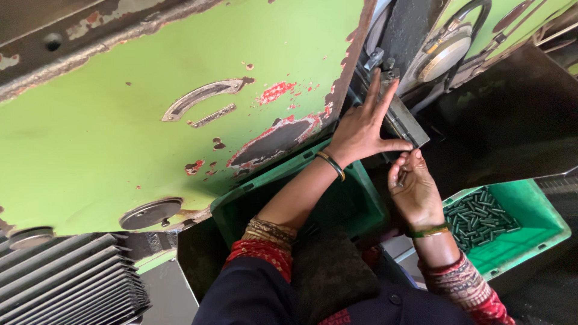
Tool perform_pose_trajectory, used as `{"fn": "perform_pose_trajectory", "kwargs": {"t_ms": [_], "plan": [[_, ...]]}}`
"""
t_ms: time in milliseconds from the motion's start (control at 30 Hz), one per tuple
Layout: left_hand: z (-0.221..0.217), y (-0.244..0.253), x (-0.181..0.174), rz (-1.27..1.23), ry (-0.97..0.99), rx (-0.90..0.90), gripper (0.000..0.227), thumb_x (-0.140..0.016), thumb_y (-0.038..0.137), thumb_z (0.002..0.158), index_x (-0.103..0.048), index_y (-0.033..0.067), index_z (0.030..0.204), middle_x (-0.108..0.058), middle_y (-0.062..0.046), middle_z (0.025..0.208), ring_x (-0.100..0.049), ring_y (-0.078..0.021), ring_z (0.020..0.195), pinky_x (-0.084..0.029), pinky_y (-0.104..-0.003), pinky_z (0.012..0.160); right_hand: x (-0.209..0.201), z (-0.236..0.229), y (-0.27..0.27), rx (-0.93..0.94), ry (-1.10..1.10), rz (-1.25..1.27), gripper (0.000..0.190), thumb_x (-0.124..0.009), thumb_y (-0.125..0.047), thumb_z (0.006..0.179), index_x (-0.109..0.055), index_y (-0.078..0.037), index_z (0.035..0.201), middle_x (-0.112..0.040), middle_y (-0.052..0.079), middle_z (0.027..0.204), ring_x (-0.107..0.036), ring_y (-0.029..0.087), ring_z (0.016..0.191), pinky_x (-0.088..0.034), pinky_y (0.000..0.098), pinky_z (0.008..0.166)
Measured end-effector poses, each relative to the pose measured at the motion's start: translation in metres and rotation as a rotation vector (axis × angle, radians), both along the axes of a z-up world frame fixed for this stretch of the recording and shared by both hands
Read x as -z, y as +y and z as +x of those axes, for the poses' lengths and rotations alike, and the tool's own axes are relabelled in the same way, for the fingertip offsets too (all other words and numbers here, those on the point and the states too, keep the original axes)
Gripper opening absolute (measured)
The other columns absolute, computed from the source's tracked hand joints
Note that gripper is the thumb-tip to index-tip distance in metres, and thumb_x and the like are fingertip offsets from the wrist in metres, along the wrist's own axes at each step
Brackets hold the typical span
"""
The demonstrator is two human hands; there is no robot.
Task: The person repeatedly picks small metal pins from a green bin and presses them against a rotating grinding wheel to smooth their surfaces. The person holds the pins by hand and places the finished pieces into a second green bin below the machine.
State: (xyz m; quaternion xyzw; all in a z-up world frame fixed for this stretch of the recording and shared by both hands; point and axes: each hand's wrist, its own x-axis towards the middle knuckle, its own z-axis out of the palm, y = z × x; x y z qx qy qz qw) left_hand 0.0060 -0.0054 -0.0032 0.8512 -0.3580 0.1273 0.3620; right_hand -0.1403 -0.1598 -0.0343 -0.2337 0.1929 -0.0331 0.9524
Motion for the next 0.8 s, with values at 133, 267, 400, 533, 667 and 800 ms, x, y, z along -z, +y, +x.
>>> {"fn": "perform_pose_trajectory", "kwargs": {"t_ms": [133,267,400,533,667,800], "plan": [[0.0,0.002,0.004,-0.041,-0.084,-0.001,0.129,-0.052,0.095,0.071,-0.005,0.0172,0.164,-0.012,-0.036,0.168,-0.075,-0.0367,0.076,-0.058,-0.034,0.05,-0.002,-0.006,0.009,-0.008,0.026,-0.006,0.009,-0.07,-0.017,0.098,-0.064,-0.011,0.102,-0.069,-0.001,0.103,-0.063,0.022,0.112,-0.05,0.0409,0.109],[0.001,0.003,0.004,-0.049,-0.105,0.003,0.12,-0.053,0.087,0.082,-0.005,0.0164,0.165,-0.012,-0.035,0.169,-0.075,-0.0403,0.085,-0.061,-0.036,0.059,-0.013,-0.014,0.013,-0.073,0.057,-0.036,0.017,-0.065,-0.01,0.097,-0.062,0.001,0.109,-0.068,0.008,0.114,-0.059,0.03,0.12,-0.045,0.0456,0.118],[-0.002,0.005,0.003,-0.069,-0.163,-0.016,0.108,-0.053,0.078,0.093,-0.006,0.0159,0.167,-0.014,-0.033,0.169,-0.073,-0.0456,0.099,-0.063,-0.04,0.07,-0.027,-0.026,0.016,-0.118,0.09,-0.037,0.029,-0.059,-0.008,0.097,-0.059,0.006,0.122,-0.064,0.015,0.125,-0.057,0.033,0.129,-0.044,0.0438,0.118],[-0.004,0.005,-0.005,-0.021,-0.057,-0.019,0.098,-0.05,0.072,0.095,-0.011,0.0151,0.165,-0.016,-0.033,0.17,-0.074,-0.0424,0.088,-0.062,-0.04,0.066,-0.037,-0.033,0.02,-0.106,0.084,-0.124,0.032,-0.053,-0.007,0.1,-0.058,0.001,0.13,-0.064,0.015,0.133,-0.06,0.025,0.13,-0.049,0.0341,0.113],[-0.007,0.005,-0.004,-0.039,-0.082,-0.038,0.091,-0.049,0.066,0.1,-0.012,0.0155,0.165,-0.016,-0.031,0.171,-0.074,-0.0416,0.09,-0.062,-0.04,0.066,-0.034,-0.028,0.01,-0.034,-0.044,-0.002,0.028,-0.054,-0.01,0.107,-0.059,-0.006,0.135,-0.067,0.01,0.132,-0.068,0.017,0.118,-0.055,0.0282,0.102],[-0.008,0.005,-0.001,-0.073,-0.133,-0.063,0.083,-0.047,0.062,0.105,-0.013,0.0175,0.166,-0.017,-0.026,0.172,-0.075,-0.0392,0.09,-0.062,-0.039,0.068,-0.018,-0.013,-0.001,-0.006,-0.04,-0.019,0.022,-0.059,-0.012,0.108,-0.062,-0.007,0.129,-0.07,0.006,0.122,-0.069,0.013,0.107,-0.058,0.0255,0.098]]}}
